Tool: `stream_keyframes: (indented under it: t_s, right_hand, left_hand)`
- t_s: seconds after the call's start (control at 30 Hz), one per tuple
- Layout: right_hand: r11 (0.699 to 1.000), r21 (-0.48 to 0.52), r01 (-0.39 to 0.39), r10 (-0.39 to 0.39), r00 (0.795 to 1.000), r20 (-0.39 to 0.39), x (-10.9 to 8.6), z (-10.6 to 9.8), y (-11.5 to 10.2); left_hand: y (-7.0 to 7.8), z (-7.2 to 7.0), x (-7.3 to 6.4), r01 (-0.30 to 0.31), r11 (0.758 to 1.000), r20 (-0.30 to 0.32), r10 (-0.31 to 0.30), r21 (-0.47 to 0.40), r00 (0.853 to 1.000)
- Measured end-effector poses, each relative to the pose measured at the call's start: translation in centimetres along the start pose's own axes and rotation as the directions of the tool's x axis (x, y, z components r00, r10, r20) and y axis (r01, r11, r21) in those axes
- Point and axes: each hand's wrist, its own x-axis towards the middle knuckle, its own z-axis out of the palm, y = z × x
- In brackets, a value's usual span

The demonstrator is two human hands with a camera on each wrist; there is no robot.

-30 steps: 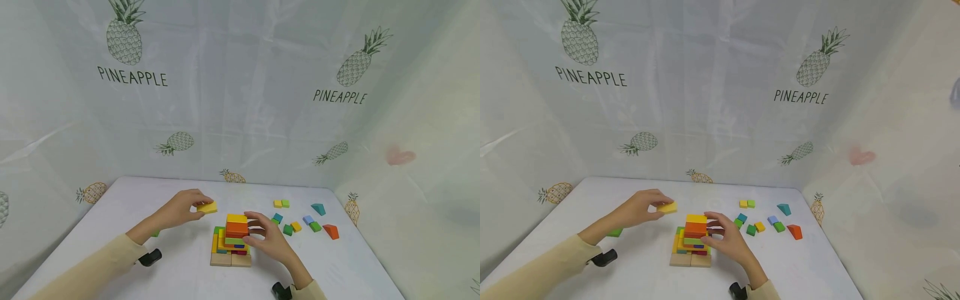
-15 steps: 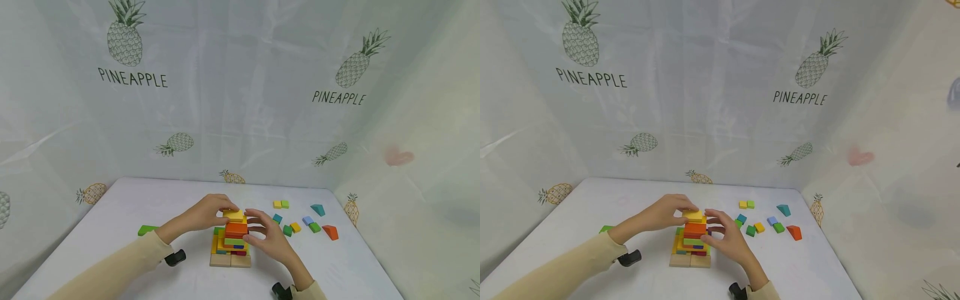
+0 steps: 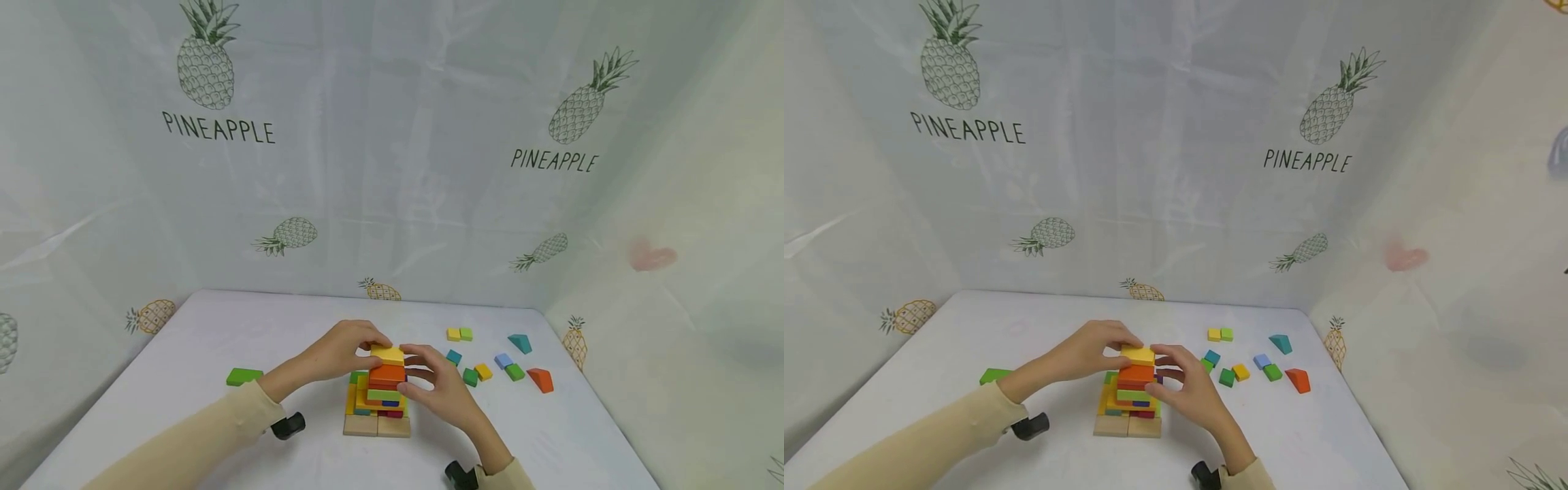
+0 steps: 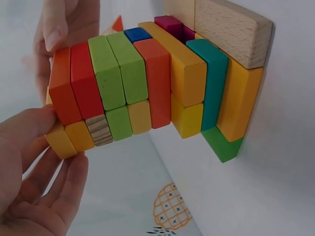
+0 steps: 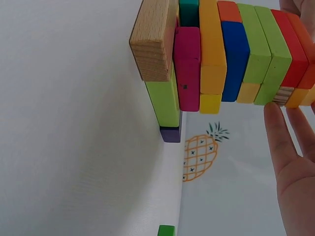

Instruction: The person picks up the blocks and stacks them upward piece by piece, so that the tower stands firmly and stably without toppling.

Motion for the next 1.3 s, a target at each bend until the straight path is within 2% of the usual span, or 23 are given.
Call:
stream_keyframes:
  t_s: [0.27,0.53,0.7,0.8,0.97,1.13,1.3]
  right_hand:
    - [1.0,-0.003,-0.016,0.016,1.0,-0.006,0.0,0.0,-0.2]
    - [1.0,0.004,0.004,-0.004,1.0,-0.005,0.0,0.0,-0.2]
    - [1.0,0.009,0.008,-0.008,1.0,-0.005,-0.1,0.1,-0.2]
    - [1.0,0.01,0.01,-0.009,1.0,-0.007,0.0,0.1,-0.2]
    - [1.0,0.01,0.022,-0.022,1.0,-0.008,0.0,0.2,-0.1]
    - [1.0,0.01,0.026,-0.026,1.0,-0.007,0.0,0.2,-0.1]
    - [1.0,0.01,0.012,-0.012,1.0,-0.012,-0.1,0.2,0.0]
  left_hand:
    - [0.1,0.4,0.1,0.001,1.0,-0.009,-0.001,-0.012,1.0]
    - [0.0,0.5,0.0,0.007,1.0,-0.023,-0.007,-0.025,1.0]
    - [-0.3,0.1,-0.4,0.012,1.0,-0.033,-0.013,-0.017,0.999]
    - [-0.9,-0.5,-1.1,0.032,0.999,-0.043,-0.032,-0.001,0.999]
    - [-3.1,-2.6,-3.5,0.074,0.996,-0.076,-0.07,0.05,0.995]
    - [-6.5,-4.6,-7.4,0.12,0.988,-0.102,-0.11,0.102,0.989]
    - [-10.4,-5.6,-11.2,0.142,0.978,-0.098,-0.128,0.15,0.987]
